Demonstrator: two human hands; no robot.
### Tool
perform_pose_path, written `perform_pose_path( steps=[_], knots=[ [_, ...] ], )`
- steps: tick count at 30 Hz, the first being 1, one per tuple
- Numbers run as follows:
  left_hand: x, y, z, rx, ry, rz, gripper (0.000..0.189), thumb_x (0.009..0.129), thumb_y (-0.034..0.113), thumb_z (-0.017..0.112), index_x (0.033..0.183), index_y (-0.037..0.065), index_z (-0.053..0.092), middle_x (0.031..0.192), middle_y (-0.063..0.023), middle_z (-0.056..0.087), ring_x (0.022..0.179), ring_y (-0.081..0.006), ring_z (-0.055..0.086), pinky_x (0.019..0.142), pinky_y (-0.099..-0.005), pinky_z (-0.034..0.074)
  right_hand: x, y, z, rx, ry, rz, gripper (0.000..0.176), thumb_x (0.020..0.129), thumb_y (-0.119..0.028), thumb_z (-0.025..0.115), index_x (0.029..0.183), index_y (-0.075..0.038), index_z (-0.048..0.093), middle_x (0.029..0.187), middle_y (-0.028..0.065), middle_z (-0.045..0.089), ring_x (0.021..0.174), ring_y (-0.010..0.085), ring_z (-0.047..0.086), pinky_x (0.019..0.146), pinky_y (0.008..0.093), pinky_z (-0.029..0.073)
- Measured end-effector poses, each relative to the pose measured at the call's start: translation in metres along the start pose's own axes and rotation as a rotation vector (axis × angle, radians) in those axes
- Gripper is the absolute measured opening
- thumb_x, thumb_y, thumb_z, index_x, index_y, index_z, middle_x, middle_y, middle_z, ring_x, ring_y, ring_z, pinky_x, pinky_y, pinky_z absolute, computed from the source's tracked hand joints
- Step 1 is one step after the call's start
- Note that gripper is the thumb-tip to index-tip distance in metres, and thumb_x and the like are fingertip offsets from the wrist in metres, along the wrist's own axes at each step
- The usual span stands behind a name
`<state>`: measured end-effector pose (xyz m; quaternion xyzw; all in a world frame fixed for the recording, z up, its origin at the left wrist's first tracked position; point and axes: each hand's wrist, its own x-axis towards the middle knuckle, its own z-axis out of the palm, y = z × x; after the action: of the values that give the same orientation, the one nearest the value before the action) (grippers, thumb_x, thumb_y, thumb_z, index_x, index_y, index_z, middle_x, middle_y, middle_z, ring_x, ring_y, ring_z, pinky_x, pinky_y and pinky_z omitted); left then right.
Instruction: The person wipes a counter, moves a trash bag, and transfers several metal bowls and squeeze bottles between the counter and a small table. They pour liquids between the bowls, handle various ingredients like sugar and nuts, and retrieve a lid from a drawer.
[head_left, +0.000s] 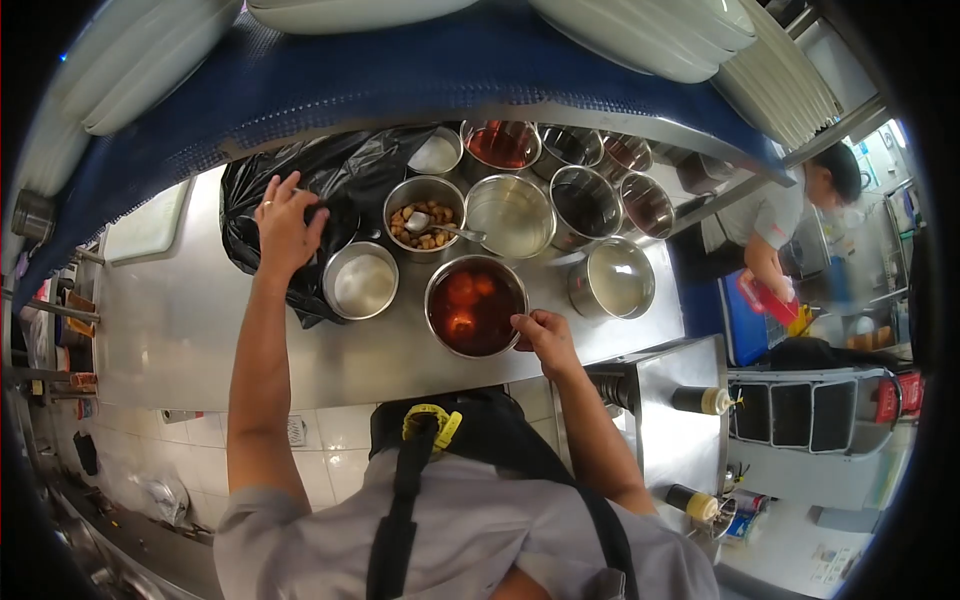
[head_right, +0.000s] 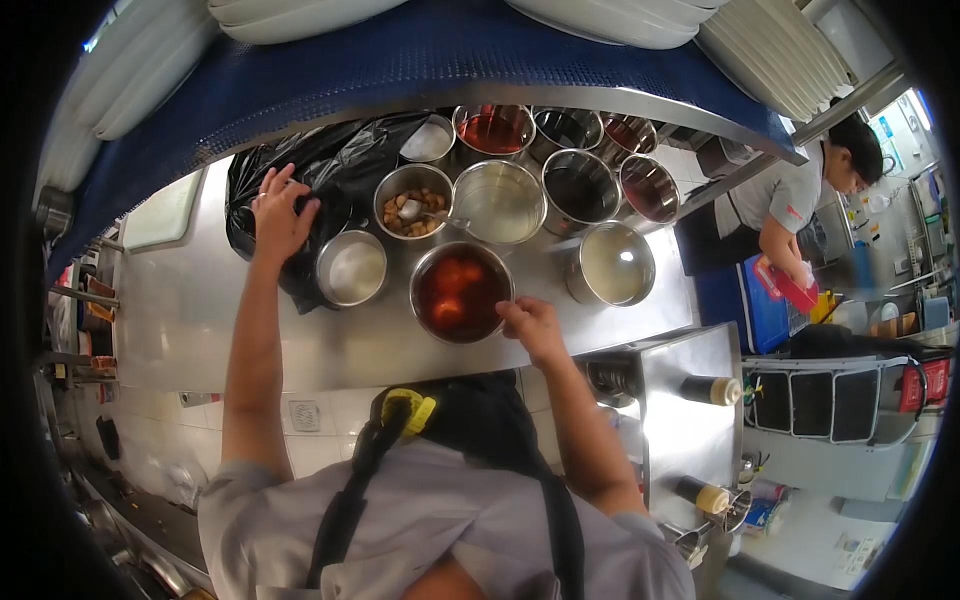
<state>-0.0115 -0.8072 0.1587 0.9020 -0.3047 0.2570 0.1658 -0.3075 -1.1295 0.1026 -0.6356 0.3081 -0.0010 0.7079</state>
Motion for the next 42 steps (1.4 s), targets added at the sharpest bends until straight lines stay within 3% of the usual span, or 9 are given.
perform_pose_path(
  steps=[12, 21, 25, 26, 29, 32, 34, 36, 42],
  knots=[
    [0.054, -0.069, 0.02, 0.289, 0.171, -0.197, 0.027, 0.087, 0.031, 0.069, 0.107, 0.013, 0.066, 0.104, -0.0108, 0.066, 0.104, -0.0339, 0.06, 0.084, -0.0484, 0.045, -0.003, 0.001, 0.001, 0.035, 0.016, -0.004, 0.027, 0.085, -0.025, 0.071, 0.069, -0.006, 0.06, 0.062, 0.0006, 0.057, 0.058, 0.009, 0.052, 0.057, 0.0239, 0.044],
    [0.03, -0.102, 0.069, 0.255, -0.052, -0.469, 0.03, 0.086, 0.033, 0.069, 0.111, 0.017, 0.07, 0.102, -0.0156, 0.068, 0.095, -0.0315, 0.064, 0.08, -0.042, 0.049, -0.005, 0.005, -0.003, 0.048, 0.023, 0.045, 0.031, 0.084, -0.032, 0.075, 0.079, -0.004, 0.065, 0.074, 0.0029, 0.061, 0.065, 0.0115, 0.057, 0.063, 0.0254, 0.049],
    [-0.018, -0.244, 0.199, -0.993, -0.343, -0.682, 0.042, 0.094, 0.04, 0.056, 0.118, 0.008, 0.069, 0.103, -0.0085, 0.07, 0.091, -0.0197, 0.064, 0.082, -0.0358, 0.049, -0.01, 0.001, 0.0, 0.065, 0.021, 0.054, 0.031, 0.086, -0.035, 0.074, 0.081, -0.006, 0.064, 0.073, 0.0007, 0.058, 0.066, 0.0111, 0.058, 0.064, 0.0273, 0.053],
    [-0.003, -0.153, 0.112, -1.0, -0.3, -0.891, 0.061, 0.088, 0.056, 0.059, 0.117, 0.003, 0.069, 0.096, -0.0089, 0.07, 0.082, -0.0174, 0.063, 0.077, -0.0364, 0.05, -0.012, 0.0, 0.0, 0.067, 0.026, 0.049, 0.031, 0.086, -0.035, 0.074, 0.08, -0.007, 0.062, 0.07, -0.0009, 0.056, 0.065, 0.0103, 0.057, 0.064, 0.0278, 0.053],
    [-0.002, -0.137, 0.081, -0.891, -0.159, -1.07, 0.064, 0.084, 0.061, 0.061, 0.119, 0.009, 0.067, 0.102, -0.0037, 0.065, 0.089, -0.0165, 0.056, 0.081, -0.033, 0.043, -0.012, 0.002, -0.002, 0.014, 0.023, 0.071, 0.04, 0.085, -0.041, 0.074, 0.09, -0.003, 0.066, 0.074, 0.0008, 0.058, 0.067, 0.0113, 0.058, 0.066, 0.0279, 0.054],
    [-0.027, -0.198, 0.077, -0.721, -0.047, -0.668, 0.039, 0.096, 0.042, 0.057, 0.115, 0.008, 0.065, 0.119, -0.0066, 0.064, 0.103, -0.0168, 0.058, 0.087, -0.0314, 0.043, -0.016, 0.007, -0.005, -0.011, 0.028, 0.04, 0.046, 0.086, -0.045, 0.072, 0.097, -0.001, 0.067, 0.082, 0.0039, 0.063, 0.075, 0.0128, 0.062, 0.068, 0.0278, 0.054],
    [-0.033, -0.157, 0.038, -0.918, 0.236, -0.871, 0.041, 0.098, 0.039, 0.055, 0.122, 0.006, 0.06, 0.122, -0.0062, 0.063, 0.115, -0.019, 0.058, 0.096, -0.0335, 0.043, -0.027, 0.007, -0.007, 0.03, 0.035, -0.001, 0.044, 0.09, -0.043, 0.069, 0.1, 0.0, 0.066, 0.086, 0.0057, 0.064, 0.08, 0.015, 0.065, 0.07, 0.0295, 0.054],
    [-0.045, -0.075, -0.019, -0.881, 0.327, -0.702, 0.037, 0.099, 0.033, 0.052, 0.122, 0.004, 0.06, 0.12, -0.0074, 0.065, 0.111, -0.0189, 0.06, 0.096, -0.0342, 0.043, -0.038, 0.009, -0.018, 0.081, 0.107, 0.051, 0.04, 0.092, -0.039, 0.066, 0.102, 0.0, 0.065, 0.088, 0.0071, 0.065, 0.081, 0.0174, 0.067, 0.07, 0.0312, 0.054],
    [-0.114, 0.011, -0.04, -1.127, 0.067, -0.479, 0.023, 0.096, 0.026, 0.058, 0.1, 0.003, 0.062, 0.096, -0.0108, 0.068, 0.084, -0.0154, 0.062, 0.073, -0.0289, 0.05, -0.048, 0.019, -0.061, 0.284, 0.474, 0.099, 0.034, 0.095, -0.034, 0.059, 0.1, 0.0, 0.063, 0.091, 0.0102, 0.065, 0.076, 0.0233, 0.069, 0.066, 0.0339, 0.055]
  ],
)
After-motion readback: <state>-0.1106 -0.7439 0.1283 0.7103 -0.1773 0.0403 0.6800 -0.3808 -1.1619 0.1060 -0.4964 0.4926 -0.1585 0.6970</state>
